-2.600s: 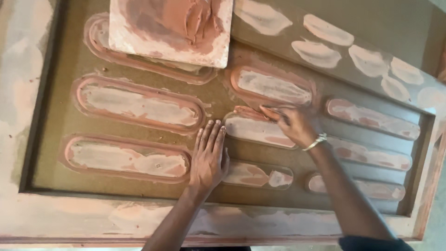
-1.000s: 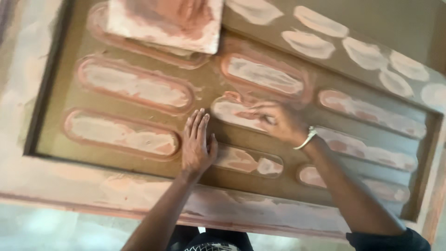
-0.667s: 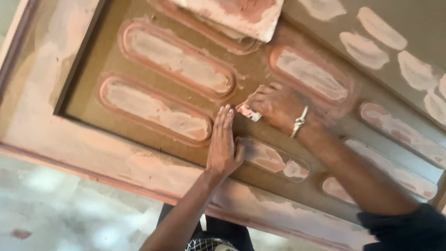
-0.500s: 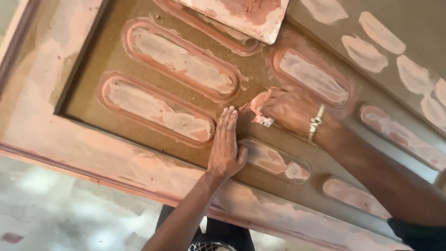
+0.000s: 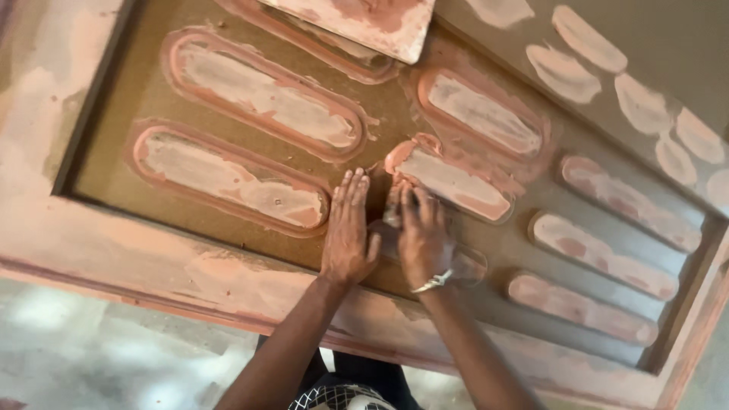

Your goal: The person applies a pinkish putty to a wooden board with recessed oval shapes. They use a small card to scoop and spread the putty into the recesses, smoothing the surface with their fingers.

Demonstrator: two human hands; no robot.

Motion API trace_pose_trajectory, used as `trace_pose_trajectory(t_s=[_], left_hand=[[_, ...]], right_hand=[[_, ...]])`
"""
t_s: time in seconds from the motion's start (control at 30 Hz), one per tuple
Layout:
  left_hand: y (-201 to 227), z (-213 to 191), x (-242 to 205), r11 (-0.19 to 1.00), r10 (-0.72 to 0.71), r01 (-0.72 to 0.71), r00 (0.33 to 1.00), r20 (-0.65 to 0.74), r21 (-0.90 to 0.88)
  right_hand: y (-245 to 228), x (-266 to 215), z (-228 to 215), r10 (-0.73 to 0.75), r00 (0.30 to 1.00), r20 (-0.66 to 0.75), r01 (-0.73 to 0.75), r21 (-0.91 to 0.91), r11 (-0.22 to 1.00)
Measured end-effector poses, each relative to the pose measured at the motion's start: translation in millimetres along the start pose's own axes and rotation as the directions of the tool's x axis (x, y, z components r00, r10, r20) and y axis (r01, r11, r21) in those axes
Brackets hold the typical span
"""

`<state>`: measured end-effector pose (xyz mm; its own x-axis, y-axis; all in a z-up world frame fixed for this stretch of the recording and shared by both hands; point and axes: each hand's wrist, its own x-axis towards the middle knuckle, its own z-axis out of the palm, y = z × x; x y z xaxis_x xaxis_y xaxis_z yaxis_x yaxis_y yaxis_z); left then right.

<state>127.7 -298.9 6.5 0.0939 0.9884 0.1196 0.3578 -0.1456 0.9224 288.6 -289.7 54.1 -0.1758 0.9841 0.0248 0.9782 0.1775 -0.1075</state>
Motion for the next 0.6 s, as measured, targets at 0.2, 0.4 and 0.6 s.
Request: trace_pose_trajectory(t_s=[0.2,0.4,0.6], left_hand=[[-3,2,0,0.999,-0.002,0.000,0.999,-0.032,-0.054],[-4,1,1,0.999,0.037,-0.038,0.999,-0.031,-0.033],[-3,2,3,0.999,-0.001,0.000,1.000,0.028,0.039]], right_hand=[[6,11,-30,-0.101,0.978,0.181,0.082,0.107,0.991],[-1,18,-30,-0.082,0.994,0.068,0.081,0.021,0.996],[47,-5,-40,0.066,0.982,0.179,-0.077,0.058,0.995]])
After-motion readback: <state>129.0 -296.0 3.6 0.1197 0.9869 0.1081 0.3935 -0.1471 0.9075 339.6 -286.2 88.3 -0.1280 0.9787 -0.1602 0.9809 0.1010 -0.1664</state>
